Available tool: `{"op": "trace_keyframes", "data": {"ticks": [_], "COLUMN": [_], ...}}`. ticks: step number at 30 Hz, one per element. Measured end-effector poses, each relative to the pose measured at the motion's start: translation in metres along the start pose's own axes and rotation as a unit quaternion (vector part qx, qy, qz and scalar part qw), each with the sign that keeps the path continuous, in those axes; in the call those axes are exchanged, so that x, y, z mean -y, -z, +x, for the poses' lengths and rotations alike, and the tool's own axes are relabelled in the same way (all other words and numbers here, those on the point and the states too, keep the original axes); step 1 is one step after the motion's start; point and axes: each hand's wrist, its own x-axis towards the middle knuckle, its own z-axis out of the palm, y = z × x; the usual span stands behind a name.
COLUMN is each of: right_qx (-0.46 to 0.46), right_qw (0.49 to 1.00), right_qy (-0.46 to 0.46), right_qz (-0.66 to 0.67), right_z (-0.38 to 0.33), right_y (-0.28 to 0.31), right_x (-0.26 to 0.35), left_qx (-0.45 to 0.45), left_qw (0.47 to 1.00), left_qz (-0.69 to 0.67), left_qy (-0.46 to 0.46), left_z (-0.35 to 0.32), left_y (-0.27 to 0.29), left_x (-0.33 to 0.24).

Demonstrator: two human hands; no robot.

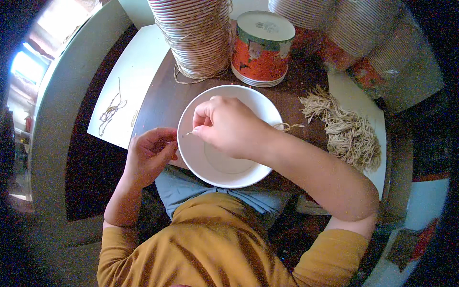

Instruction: Attaching rope handles to paper treat buckets by threading them through holes and tying knots.

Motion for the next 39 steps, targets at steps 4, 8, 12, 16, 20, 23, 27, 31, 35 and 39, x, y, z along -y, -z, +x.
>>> {"op": "trace_keyframes", "data": {"ticks": [4, 8, 12, 16, 20, 23, 27, 31, 35, 39], "right_qx": [0.010, -0.012, -0.014, -0.019, -0.011, -0.010, -0.015, 0.038, 0.022, 0.017], "right_qw": [1.000, 0.999, 0.998, 0.998, 0.997, 0.997, 0.992, 0.997, 0.967, 0.914], "right_qy": [0.011, 0.016, 0.039, 0.036, 0.052, 0.065, 0.112, 0.033, 0.120, 0.134], "right_qz": [0.006, -0.034, -0.052, -0.051, -0.051, -0.047, -0.061, -0.063, -0.224, -0.382], "right_z": [0.005, 0.006, 0.006, 0.007, 0.007, 0.010, 0.012, -0.002, -0.045, -0.059], "right_y": [-0.004, -0.006, -0.007, -0.009, -0.011, -0.012, -0.015, -0.004, -0.007, -0.022], "right_x": [-0.001, -0.004, -0.008, -0.007, -0.009, -0.007, -0.006, 0.011, 0.048, 0.040], "left_qx": [-0.003, -0.007, -0.010, -0.006, -0.011, -0.022, -0.013, 0.012, 0.101, 0.114], "left_qw": [1.000, 1.000, 1.000, 1.000, 0.999, 0.994, 0.978, 0.976, 0.988, 0.977], "left_qz": [-0.012, 0.009, 0.013, 0.017, 0.036, 0.079, 0.161, 0.188, -0.099, -0.176], "left_qy": [0.001, 0.002, -0.011, -0.009, -0.030, -0.069, -0.136, -0.107, 0.058, 0.048], "left_z": [0.000, 0.000, 0.001, 0.001, 0.001, 0.003, 0.005, -0.001, -0.016, -0.023], "left_y": [0.000, 0.000, -0.002, -0.001, -0.003, -0.004, -0.003, 0.004, 0.019, 0.014], "left_x": [0.001, 0.000, 0.000, 0.001, -0.001, -0.003, -0.008, -0.013, -0.012, -0.010]}}
